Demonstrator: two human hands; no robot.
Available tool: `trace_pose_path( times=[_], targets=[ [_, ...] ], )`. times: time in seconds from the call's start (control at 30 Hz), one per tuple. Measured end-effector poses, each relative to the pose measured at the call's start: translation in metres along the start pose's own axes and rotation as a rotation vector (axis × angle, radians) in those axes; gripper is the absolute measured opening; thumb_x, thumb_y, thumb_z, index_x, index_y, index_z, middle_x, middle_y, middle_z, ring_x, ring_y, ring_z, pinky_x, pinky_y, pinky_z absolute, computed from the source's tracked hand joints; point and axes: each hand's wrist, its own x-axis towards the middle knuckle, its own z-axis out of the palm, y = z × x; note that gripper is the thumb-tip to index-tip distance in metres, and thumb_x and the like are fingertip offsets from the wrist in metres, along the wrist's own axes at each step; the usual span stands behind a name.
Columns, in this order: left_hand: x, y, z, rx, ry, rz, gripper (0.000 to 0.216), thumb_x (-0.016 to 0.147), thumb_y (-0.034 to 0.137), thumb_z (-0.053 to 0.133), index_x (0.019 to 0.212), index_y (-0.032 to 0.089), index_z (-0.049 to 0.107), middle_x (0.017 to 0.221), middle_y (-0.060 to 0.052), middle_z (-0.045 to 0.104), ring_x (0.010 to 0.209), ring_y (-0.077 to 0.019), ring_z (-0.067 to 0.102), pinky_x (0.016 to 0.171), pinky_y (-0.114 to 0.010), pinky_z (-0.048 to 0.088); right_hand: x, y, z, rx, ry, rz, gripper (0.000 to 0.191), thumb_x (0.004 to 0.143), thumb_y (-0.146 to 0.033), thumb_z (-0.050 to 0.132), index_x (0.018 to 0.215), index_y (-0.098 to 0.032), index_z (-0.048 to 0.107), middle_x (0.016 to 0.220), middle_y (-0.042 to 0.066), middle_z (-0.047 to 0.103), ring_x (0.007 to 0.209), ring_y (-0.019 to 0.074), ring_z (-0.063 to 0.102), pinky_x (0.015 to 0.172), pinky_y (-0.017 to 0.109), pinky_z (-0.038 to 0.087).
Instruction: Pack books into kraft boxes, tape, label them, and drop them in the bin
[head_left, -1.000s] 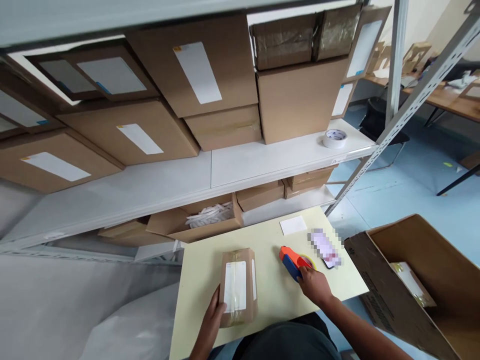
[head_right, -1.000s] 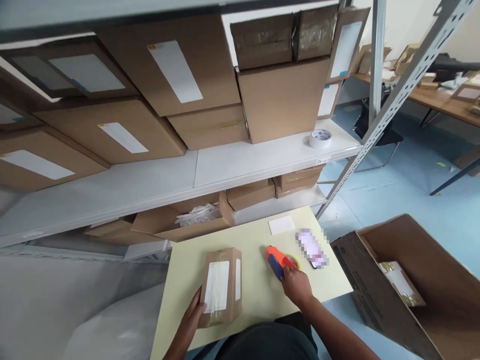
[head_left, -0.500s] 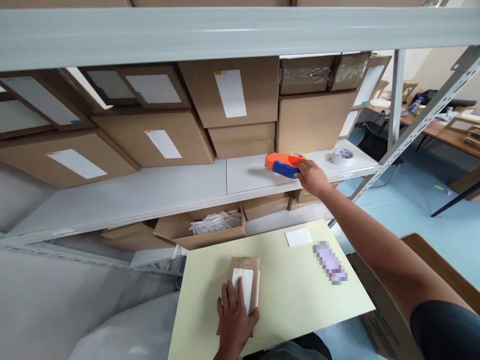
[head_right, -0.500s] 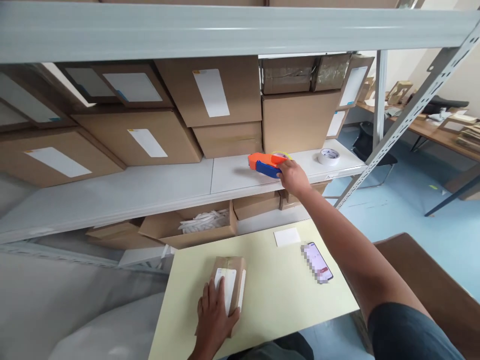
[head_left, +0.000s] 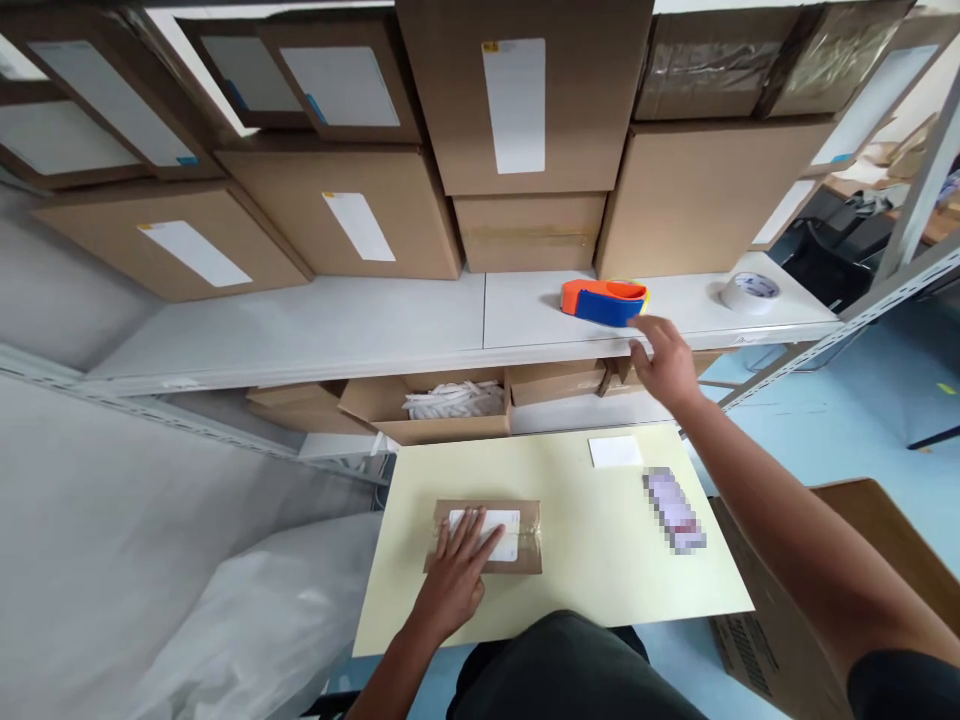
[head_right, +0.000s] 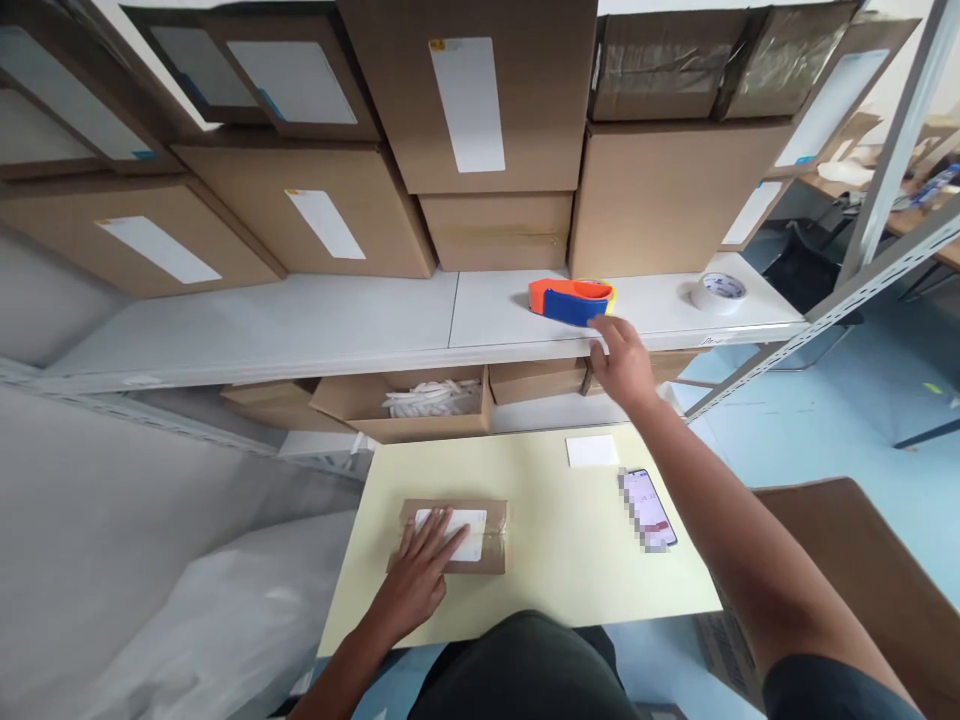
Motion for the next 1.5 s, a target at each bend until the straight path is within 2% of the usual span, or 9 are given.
trace_pose_path(
  times=[0.3, 0.4, 0.57, 0.77, 0.9, 1.0, 1.1, 1.3, 1.5],
  targets=[
    [0.018, 0.012, 0.017, 0.045, 0.103, -0.048, 0.070, 0.088, 0.029, 0.064, 0.154, 0.037, 0.042, 0.166, -0.009, 0.032, 0.151, -0.0342, 0.033, 0.123, -0.055, 0.022, -0.153, 0.009, 0.020, 0.154, -0.257, 0.248, 0.026, 0.098, -0.030, 0.050, 0.115, -0.021, 0.068, 0.119, 0.011, 0.071, 0.108, 0.0254, 0.069, 0.093, 0.043, 0.059],
    [0.019, 0.014, 0.024, 0.062, 0.146, -0.053, 0.071, 0.086, 0.032, 0.066, 0.153, 0.038, 0.044, 0.164, -0.009, 0.036, 0.149, -0.0339, 0.037, 0.122, -0.055, 0.023, -0.157, 0.027, 0.009, 0.141, -0.243, 0.309, 0.027, 0.097, -0.030, 0.051, 0.114, -0.021, 0.069, 0.119, 0.010, 0.071, 0.108, 0.0253, 0.069, 0.092, 0.043, 0.059],
    [0.024, 0.018, 0.033, 0.058, 0.234, -0.065, 0.066, 0.088, 0.031, 0.061, 0.152, 0.037, 0.047, 0.163, -0.009, 0.040, 0.148, -0.0347, 0.037, 0.123, -0.057, 0.018, -0.121, 0.063, -0.013, 0.081, -0.208, 0.406, 0.030, 0.097, -0.031, 0.051, 0.120, -0.021, 0.067, 0.122, 0.010, 0.070, 0.104, 0.0229, 0.070, 0.091, 0.038, 0.058],
    [0.025, 0.028, 0.030, 0.023, 0.252, -0.076, 0.059, 0.091, 0.039, 0.058, 0.149, 0.033, 0.051, 0.164, -0.010, 0.037, 0.149, -0.0343, 0.037, 0.124, -0.055, 0.019, -0.127, 0.086, 0.026, -0.165, -0.883, 0.557, 0.050, 0.094, -0.033, 0.060, 0.141, -0.019, 0.057, 0.145, 0.014, 0.058, 0.126, 0.0280, 0.061, 0.105, 0.039, 0.049],
    [0.033, 0.040, 0.016, -0.016, 0.293, -0.106, 0.060, 0.093, 0.046, 0.056, 0.148, 0.023, 0.051, 0.161, -0.013, 0.041, 0.147, -0.0334, 0.040, 0.124, -0.052, 0.023, -0.178, 0.066, 0.080, -0.162, -1.078, 0.595, 0.069, 0.089, -0.039, 0.067, 0.151, -0.013, 0.047, 0.158, 0.024, 0.041, 0.142, 0.0386, 0.045, 0.110, 0.050, 0.043],
    [0.070, 0.054, 0.002, -0.073, 0.203, -0.022, 0.049, 0.097, 0.037, 0.051, 0.145, 0.027, 0.053, 0.152, -0.009, 0.054, 0.139, -0.0269, 0.051, 0.119, -0.044, 0.036, -0.213, 0.050, 0.109, -0.156, -1.132, 0.603, 0.075, 0.094, -0.036, 0.060, 0.159, -0.011, 0.032, 0.168, 0.023, 0.017, 0.156, 0.0391, 0.015, 0.120, 0.054, 0.027],
    [0.143, 0.077, -0.003, -0.179, -0.005, 0.069, 0.045, 0.098, 0.027, 0.048, 0.142, 0.027, 0.054, 0.140, -0.006, 0.064, 0.128, -0.0222, 0.059, 0.112, -0.039, 0.044, -0.235, 0.046, 0.120, -0.150, -1.082, 0.603, 0.069, 0.097, -0.026, 0.051, 0.160, -0.013, 0.028, 0.170, 0.019, 0.007, 0.158, 0.0357, 0.004, 0.123, 0.055, 0.017],
    [0.296, 0.135, 0.040, -0.197, -0.371, 0.077, 0.048, 0.090, 0.026, 0.063, 0.136, 0.021, 0.055, 0.141, -0.013, 0.060, 0.129, -0.0276, 0.058, 0.108, -0.039, 0.045, -0.258, 0.040, 0.105, 0.039, -0.760, 0.665, 0.058, 0.091, -0.014, 0.049, 0.149, -0.012, 0.048, 0.162, 0.018, 0.038, 0.152, 0.0301, 0.031, 0.121, 0.047, 0.033],
    [0.343, 0.156, 0.078, -0.143, -0.403, 0.022, 0.050, 0.085, 0.018, 0.069, 0.133, 0.016, 0.055, 0.152, -0.022, 0.046, 0.140, -0.0354, 0.046, 0.112, -0.047, 0.041, -0.304, 0.014, 0.068, 0.254, -0.522, 0.826, 0.048, 0.092, -0.019, 0.049, 0.139, -0.023, 0.058, 0.151, 0.013, 0.053, 0.136, 0.0284, 0.055, 0.110, 0.045, 0.051]
  ],
)
